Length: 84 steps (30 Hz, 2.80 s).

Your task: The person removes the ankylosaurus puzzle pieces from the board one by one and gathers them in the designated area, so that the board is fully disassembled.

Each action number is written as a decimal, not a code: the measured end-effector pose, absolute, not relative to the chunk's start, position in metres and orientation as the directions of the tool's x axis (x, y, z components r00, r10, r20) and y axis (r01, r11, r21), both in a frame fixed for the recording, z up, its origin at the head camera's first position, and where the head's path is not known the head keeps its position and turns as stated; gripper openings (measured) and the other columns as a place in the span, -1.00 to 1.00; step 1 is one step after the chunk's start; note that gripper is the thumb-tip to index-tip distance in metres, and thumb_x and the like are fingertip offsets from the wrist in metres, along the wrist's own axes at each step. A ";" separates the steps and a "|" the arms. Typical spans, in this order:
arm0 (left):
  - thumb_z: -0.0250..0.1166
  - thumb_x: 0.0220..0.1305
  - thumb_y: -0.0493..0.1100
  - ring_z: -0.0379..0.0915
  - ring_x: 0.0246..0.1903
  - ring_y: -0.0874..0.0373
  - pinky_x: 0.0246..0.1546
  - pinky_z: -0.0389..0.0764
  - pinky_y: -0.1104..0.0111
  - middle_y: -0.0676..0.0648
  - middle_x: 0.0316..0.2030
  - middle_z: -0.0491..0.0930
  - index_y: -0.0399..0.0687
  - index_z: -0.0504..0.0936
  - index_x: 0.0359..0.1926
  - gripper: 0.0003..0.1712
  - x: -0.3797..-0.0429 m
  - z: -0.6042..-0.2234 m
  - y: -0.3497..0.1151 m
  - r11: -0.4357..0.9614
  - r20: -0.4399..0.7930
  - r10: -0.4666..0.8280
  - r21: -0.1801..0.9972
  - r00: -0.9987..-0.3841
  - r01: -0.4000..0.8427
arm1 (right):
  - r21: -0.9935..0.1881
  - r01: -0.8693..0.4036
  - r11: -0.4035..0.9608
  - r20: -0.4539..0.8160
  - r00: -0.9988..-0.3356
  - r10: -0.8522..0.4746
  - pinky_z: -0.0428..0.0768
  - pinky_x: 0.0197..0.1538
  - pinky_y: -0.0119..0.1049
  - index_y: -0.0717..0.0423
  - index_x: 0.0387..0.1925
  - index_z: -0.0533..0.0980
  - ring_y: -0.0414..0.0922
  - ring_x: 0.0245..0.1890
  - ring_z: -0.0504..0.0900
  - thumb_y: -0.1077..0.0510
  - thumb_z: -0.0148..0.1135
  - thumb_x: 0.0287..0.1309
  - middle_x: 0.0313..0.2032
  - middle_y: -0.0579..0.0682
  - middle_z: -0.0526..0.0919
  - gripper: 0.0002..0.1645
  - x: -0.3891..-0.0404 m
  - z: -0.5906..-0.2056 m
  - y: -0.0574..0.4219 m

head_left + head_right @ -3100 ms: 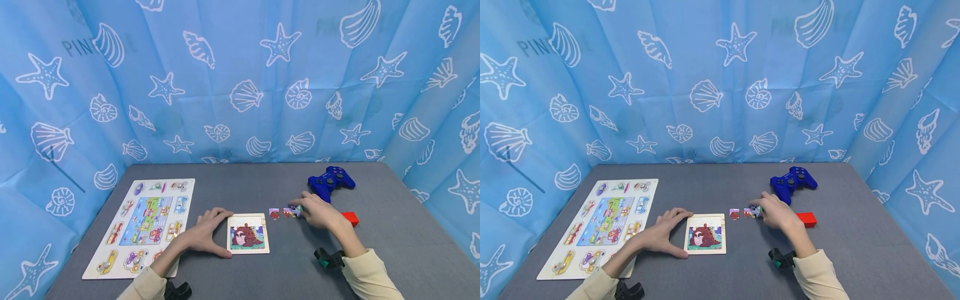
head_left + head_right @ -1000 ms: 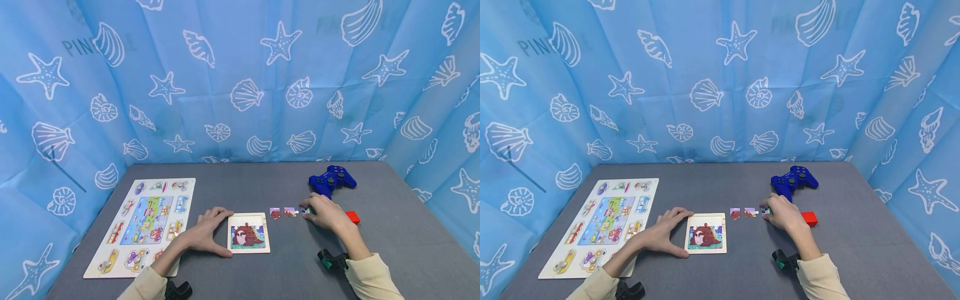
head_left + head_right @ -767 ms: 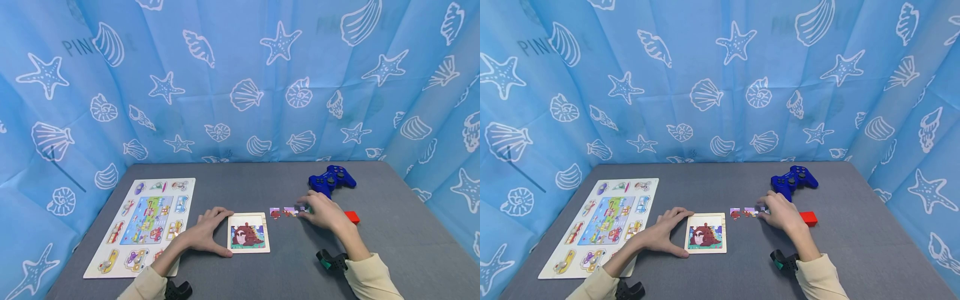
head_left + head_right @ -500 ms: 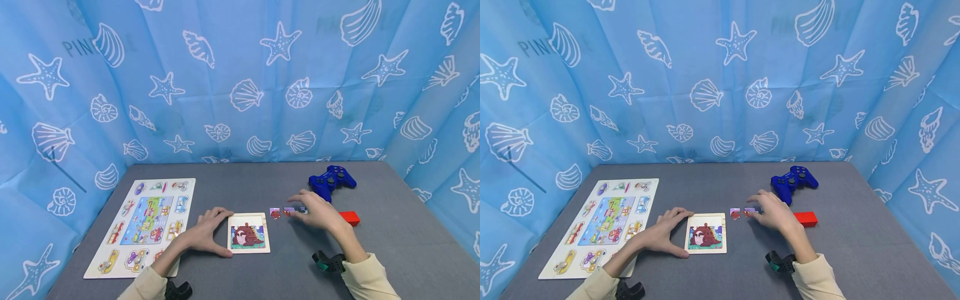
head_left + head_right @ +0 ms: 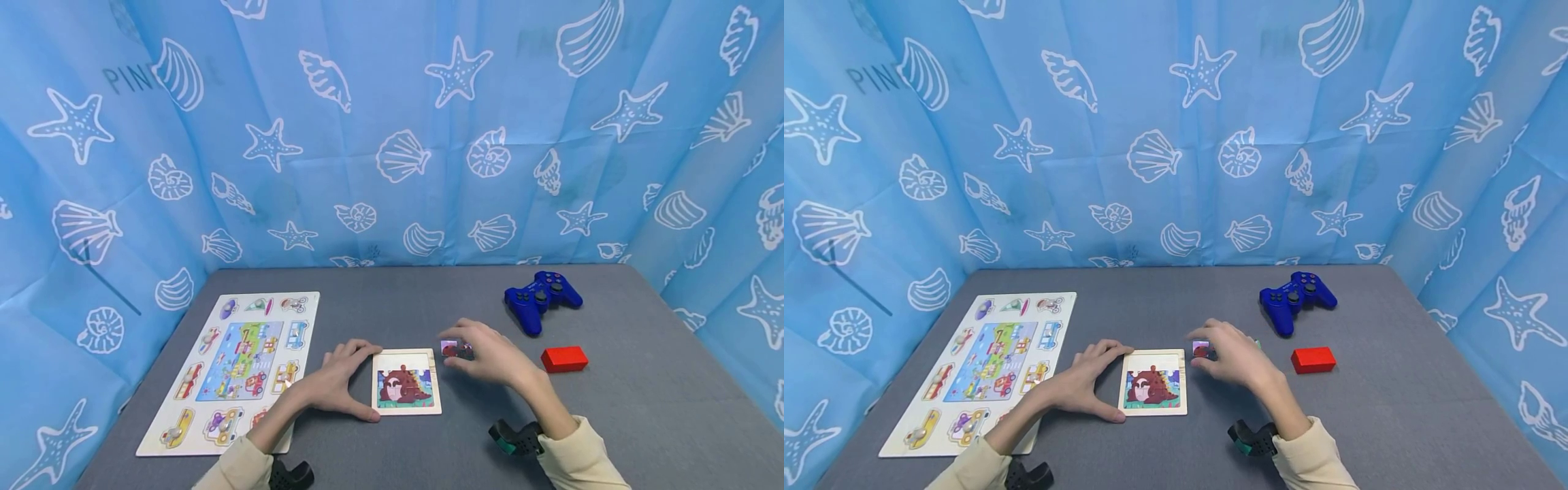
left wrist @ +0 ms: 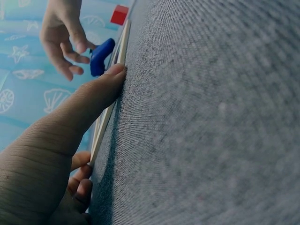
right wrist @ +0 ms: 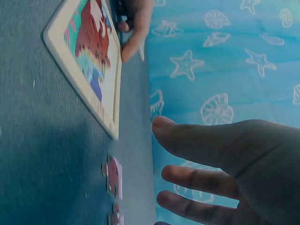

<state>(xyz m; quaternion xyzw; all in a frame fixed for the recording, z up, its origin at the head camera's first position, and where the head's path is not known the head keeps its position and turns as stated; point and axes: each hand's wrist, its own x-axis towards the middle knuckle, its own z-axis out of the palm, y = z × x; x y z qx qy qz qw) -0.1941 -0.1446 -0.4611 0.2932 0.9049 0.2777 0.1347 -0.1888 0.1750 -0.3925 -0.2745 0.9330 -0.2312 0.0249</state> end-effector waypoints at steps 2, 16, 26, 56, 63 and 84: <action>0.58 -0.14 0.39 0.17 0.19 0.05 0.04 0.17 0.09 -0.03 0.39 0.25 0.22 0.25 0.53 0.23 -0.194 -0.461 -0.145 0.675 -0.083 0.605 0.581 -0.792 0.455 | -0.440 -0.521 0.732 0.085 -0.835 -0.544 0.66 -0.04 -0.02 0.14 0.11 0.66 0.01 -0.09 0.67 0.11 0.45 0.20 -0.04 0.12 0.71 -0.55 -0.188 -0.393 0.169; 0.56 -0.09 0.38 0.17 0.21 0.03 0.04 0.17 0.07 -0.03 0.40 0.24 0.22 0.24 0.54 0.20 -0.194 -0.462 -0.146 0.663 -0.082 0.613 0.594 -0.786 0.456 | -0.465 -0.619 0.633 0.044 -0.731 -0.681 0.49 -0.22 -0.33 0.12 0.12 0.67 -0.07 -0.24 0.59 0.13 0.41 0.25 -0.14 0.05 0.68 -0.59 -0.185 -0.399 0.111; 0.55 -0.07 0.38 0.16 0.25 0.02 0.06 0.18 0.06 -0.04 0.41 0.23 0.21 0.23 0.55 0.20 -0.194 -0.462 -0.146 0.663 -0.092 0.617 0.595 -0.781 0.454 | -0.406 -0.694 0.595 0.018 -0.657 -0.754 0.33 -0.20 -0.42 0.05 0.07 0.69 -0.27 -0.31 0.36 0.12 0.42 0.25 -0.12 0.00 0.67 -0.65 -0.180 -0.413 0.087; 0.56 -0.07 0.36 0.16 0.23 0.03 0.06 0.17 0.07 -0.04 0.40 0.24 0.19 0.22 0.55 0.20 -0.195 -0.461 -0.146 0.660 -0.089 0.616 0.600 -0.782 0.452 | -0.435 -0.610 0.662 -0.037 -0.722 -0.690 0.41 -0.19 -0.37 0.11 0.12 0.59 -0.19 -0.21 0.36 0.09 0.51 0.16 -0.11 -0.02 0.56 -0.49 -0.180 -0.421 0.086; 0.57 -0.08 0.35 0.17 0.22 0.03 0.03 0.16 0.10 -0.04 0.40 0.24 0.18 0.23 0.54 0.20 -0.195 -0.460 -0.145 0.658 -0.083 0.620 0.597 -0.780 0.459 | -0.466 -0.602 0.648 -0.019 -0.726 -0.688 0.43 -0.18 -0.36 0.11 0.11 0.57 -0.19 -0.21 0.37 0.11 0.52 0.14 -0.10 -0.01 0.56 -0.48 -0.179 -0.423 0.087; 0.56 -0.05 0.34 0.16 0.25 0.00 0.05 0.17 0.06 -0.05 0.42 0.22 0.18 0.22 0.55 0.20 -0.195 -0.460 -0.146 0.653 -0.088 0.629 0.600 -0.773 0.463 | -0.480 -0.616 0.625 0.023 -0.721 -0.692 0.37 -0.25 -0.41 0.11 0.18 0.63 -0.23 -0.31 0.35 0.28 0.33 0.30 -0.18 -0.03 0.57 -0.59 -0.179 -0.422 0.087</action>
